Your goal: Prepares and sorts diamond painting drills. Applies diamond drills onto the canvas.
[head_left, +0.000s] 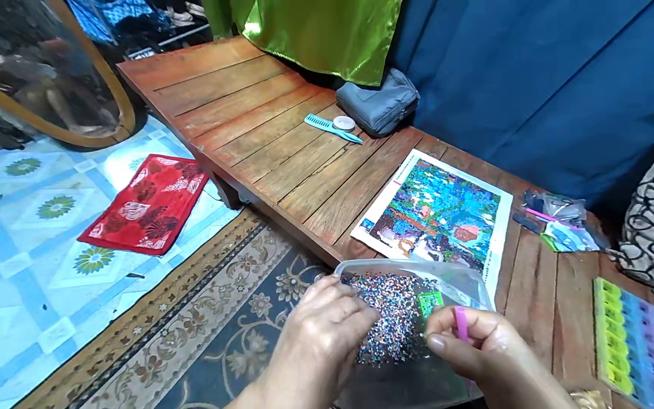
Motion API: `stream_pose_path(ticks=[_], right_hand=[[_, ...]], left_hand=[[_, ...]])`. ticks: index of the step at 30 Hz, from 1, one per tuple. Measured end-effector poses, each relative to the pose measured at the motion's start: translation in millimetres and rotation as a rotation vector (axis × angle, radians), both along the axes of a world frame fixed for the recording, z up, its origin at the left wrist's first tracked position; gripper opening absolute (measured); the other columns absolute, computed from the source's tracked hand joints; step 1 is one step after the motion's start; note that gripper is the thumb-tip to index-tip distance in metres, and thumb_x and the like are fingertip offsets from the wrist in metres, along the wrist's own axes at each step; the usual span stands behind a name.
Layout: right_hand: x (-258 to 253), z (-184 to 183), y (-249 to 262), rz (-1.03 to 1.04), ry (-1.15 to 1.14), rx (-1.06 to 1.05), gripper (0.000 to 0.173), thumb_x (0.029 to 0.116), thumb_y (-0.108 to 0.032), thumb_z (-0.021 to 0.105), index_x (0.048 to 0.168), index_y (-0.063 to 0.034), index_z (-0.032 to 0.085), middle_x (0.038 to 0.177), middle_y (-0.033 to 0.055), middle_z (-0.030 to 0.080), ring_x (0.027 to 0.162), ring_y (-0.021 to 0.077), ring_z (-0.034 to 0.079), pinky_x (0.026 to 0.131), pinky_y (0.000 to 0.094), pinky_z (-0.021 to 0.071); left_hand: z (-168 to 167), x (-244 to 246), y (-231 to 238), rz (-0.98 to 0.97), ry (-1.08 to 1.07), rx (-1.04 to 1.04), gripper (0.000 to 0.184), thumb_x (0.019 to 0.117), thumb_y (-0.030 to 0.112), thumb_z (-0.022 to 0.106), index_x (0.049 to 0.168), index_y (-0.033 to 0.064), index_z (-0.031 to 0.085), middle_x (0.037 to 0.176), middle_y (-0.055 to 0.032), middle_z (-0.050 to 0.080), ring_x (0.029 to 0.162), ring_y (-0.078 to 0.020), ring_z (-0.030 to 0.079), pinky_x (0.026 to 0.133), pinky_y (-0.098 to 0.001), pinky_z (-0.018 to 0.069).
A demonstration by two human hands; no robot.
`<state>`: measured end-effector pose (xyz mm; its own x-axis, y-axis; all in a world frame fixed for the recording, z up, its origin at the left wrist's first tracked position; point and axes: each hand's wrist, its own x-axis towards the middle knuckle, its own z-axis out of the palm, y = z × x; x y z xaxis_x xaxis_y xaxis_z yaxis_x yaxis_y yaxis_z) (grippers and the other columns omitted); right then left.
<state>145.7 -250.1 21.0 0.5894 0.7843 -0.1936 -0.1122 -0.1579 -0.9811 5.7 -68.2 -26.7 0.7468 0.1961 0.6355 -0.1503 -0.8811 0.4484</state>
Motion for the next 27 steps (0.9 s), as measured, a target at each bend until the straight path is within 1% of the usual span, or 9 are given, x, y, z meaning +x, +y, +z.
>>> stream_pose_path(ticks=[1,3,5,7,9,11,17,23,27], right_hand=[[0,0,2,0.006,-0.004,-0.003,0.012,0.0829,-0.007,0.07,0.081,-0.0189,0.072,0.058,-0.0182,0.052,0.048,-0.0092,0.04,0.044,0.011,0.0308],[0,-1,4,0.02,-0.02,-0.003,0.011,0.0829,-0.009,0.071,0.081,-0.019,0.072,0.058,-0.0187,0.051,0.048,-0.0095,0.04,0.044,0.0105,0.0306],[0,-3,6,0.026,-0.01,0.012,0.01,0.083,-0.01,0.071,0.081,-0.0195,0.072,0.058,-0.019,0.05,0.047,-0.01,0.039,0.044,0.0102,0.0299],[0,-6,9,0.038,0.004,0.028,0.01,0.0834,-0.01,0.071,0.081,-0.0197,0.071,0.058,-0.0193,0.05,0.047,-0.0103,0.039,0.044,0.01,0.0299],[-1,-9,12,0.058,0.026,0.047,0.01,0.0841,-0.01,0.07,0.081,-0.0188,0.072,0.059,-0.0187,0.053,0.048,-0.01,0.04,0.045,0.0101,0.0316],[-1,-12,15,0.087,0.042,0.081,0.009,0.085,-0.01,0.07,0.083,-0.0176,0.072,0.06,-0.0183,0.053,0.049,-0.0103,0.042,0.045,0.0097,0.0329],[-1,-19,19,0.103,0.066,0.106,0.008,0.0838,-0.011,0.071,0.081,-0.0187,0.072,0.059,-0.0189,0.052,0.048,-0.0115,0.041,0.045,0.009,0.0316],[1,-22,21,0.109,0.081,0.105,0.008,0.084,-0.012,0.07,0.08,-0.0186,0.071,0.057,-0.0189,0.05,0.048,-0.0115,0.04,0.044,0.0084,0.0306],[3,-20,20,0.084,0.087,0.098,0.008,0.0823,-0.013,0.071,0.078,-0.0205,0.071,0.057,-0.0194,0.05,0.047,-0.0115,0.04,0.044,0.0088,0.03]], left_hand=[[0,1,-2,-0.014,0.006,-0.008,0.022,0.0887,0.009,0.058,0.093,0.0156,0.078,0.091,0.0041,0.076,0.098,-0.0116,0.072,0.106,-0.0363,0.0473],[1,3,-4,-0.025,0.033,-0.101,0.019,0.0915,0.014,0.059,0.092,0.0149,0.079,0.089,0.0048,0.076,0.095,-0.0081,0.072,0.11,-0.04,0.0432],[1,3,-7,-0.048,0.067,-0.236,0.018,0.0924,0.022,0.062,0.093,0.0166,0.079,0.092,0.0059,0.077,0.098,-0.0067,0.072,0.115,-0.0457,0.0368],[0,2,-10,-0.076,0.09,-0.348,0.017,0.0929,0.029,0.065,0.095,0.0191,0.079,0.097,0.0076,0.076,0.103,-0.0068,0.07,0.118,-0.0511,0.0305],[0,2,-14,-0.087,0.087,-0.418,0.015,0.0916,0.031,0.069,0.095,0.0202,0.079,0.1,0.0079,0.076,0.105,-0.0073,0.068,0.119,-0.0529,0.0267],[-1,4,-18,-0.071,0.066,-0.449,0.013,0.0891,0.03,0.071,0.093,0.0207,0.079,0.098,0.0084,0.076,0.104,-0.0061,0.068,0.121,-0.0518,0.0247],[-2,8,-20,-0.048,0.047,-0.454,0.01,0.0883,0.026,0.071,0.089,0.0203,0.079,0.093,0.0099,0.075,0.098,-0.0035,0.068,0.12,-0.0506,0.0253],[-4,9,-19,-0.044,0.042,-0.459,0.008,0.0878,0.023,0.07,0.087,0.0202,0.077,0.09,0.0102,0.074,0.096,-0.0029,0.068,0.119,-0.0495,0.0256],[-7,11,-19,-0.019,0.03,-0.439,0.007,0.0858,0.022,0.069,0.084,0.0204,0.076,0.088,0.0098,0.073,0.094,-0.0029,0.067,0.118,-0.0479,0.0285]])
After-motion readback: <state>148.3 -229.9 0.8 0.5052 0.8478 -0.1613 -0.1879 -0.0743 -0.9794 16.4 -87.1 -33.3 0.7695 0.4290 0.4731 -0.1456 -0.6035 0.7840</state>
